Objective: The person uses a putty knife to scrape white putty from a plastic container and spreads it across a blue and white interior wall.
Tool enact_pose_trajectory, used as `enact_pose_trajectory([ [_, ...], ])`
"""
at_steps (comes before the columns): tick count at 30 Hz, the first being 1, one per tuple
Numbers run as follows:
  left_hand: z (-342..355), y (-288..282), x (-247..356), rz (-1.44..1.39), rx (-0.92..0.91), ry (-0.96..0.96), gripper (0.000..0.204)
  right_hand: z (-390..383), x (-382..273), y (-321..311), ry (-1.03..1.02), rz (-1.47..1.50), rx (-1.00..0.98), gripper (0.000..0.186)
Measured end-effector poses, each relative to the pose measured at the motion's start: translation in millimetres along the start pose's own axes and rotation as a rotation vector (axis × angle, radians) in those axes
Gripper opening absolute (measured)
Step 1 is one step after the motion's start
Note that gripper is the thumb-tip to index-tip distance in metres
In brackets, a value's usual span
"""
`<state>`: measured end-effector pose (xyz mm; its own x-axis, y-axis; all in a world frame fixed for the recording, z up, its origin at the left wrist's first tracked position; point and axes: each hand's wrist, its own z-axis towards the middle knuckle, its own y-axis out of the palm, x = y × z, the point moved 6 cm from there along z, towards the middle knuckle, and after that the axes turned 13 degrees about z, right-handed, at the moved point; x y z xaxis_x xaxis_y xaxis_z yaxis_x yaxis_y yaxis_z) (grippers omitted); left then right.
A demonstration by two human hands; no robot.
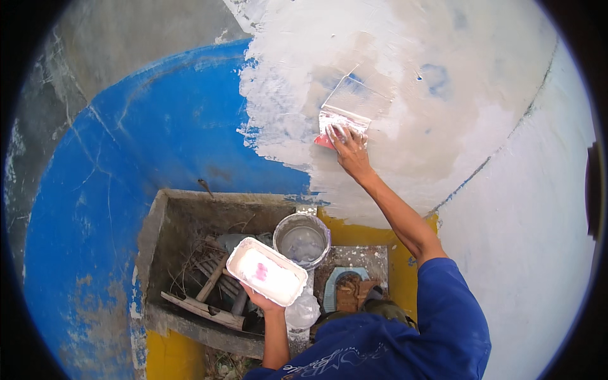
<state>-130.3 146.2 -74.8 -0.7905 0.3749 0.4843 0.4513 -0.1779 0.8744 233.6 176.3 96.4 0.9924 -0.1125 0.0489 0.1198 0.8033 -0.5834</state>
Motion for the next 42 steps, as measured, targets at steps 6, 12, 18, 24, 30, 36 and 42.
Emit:
enact_pose_trajectory([
  [6, -1, -3, 9, 0.029, 0.071, 0.023, 0.062, -13, -29, -53, -0.071, 0.272, -0.023, 0.067],
  [12, -5, -15, 6, 0.02, 0.108, -0.01, 0.064, 48, 49, -144, -0.026, 0.016, 0.449, 0.067],
  [18, -3, -7, -1, 0.021, 0.095, -0.04, 0.063, -36, 8, -15, 0.071, 0.084, 0.034, 0.072],
  [24, -2, -3, 13, 0.041, 0.029, 0.02, 0.062, -18, -32, -47, -0.053, 0.353, -0.003, 0.071],
  [30, -6, -12, 10, 0.002, 0.047, 0.008, 0.062, 100, 9, -142, -0.04, 0.146, 0.437, 0.068],
  [36, -9, -27, 14, 0.02, 0.079, 0.035, 0.062, 59, -16, -82, 0.042, 0.188, 0.169, 0.063],
  [42, -8, -30, 22, 0.021, 0.108, 0.039, 0.065, 61, -19, -84, 0.011, 0.045, 0.335, 0.064],
])
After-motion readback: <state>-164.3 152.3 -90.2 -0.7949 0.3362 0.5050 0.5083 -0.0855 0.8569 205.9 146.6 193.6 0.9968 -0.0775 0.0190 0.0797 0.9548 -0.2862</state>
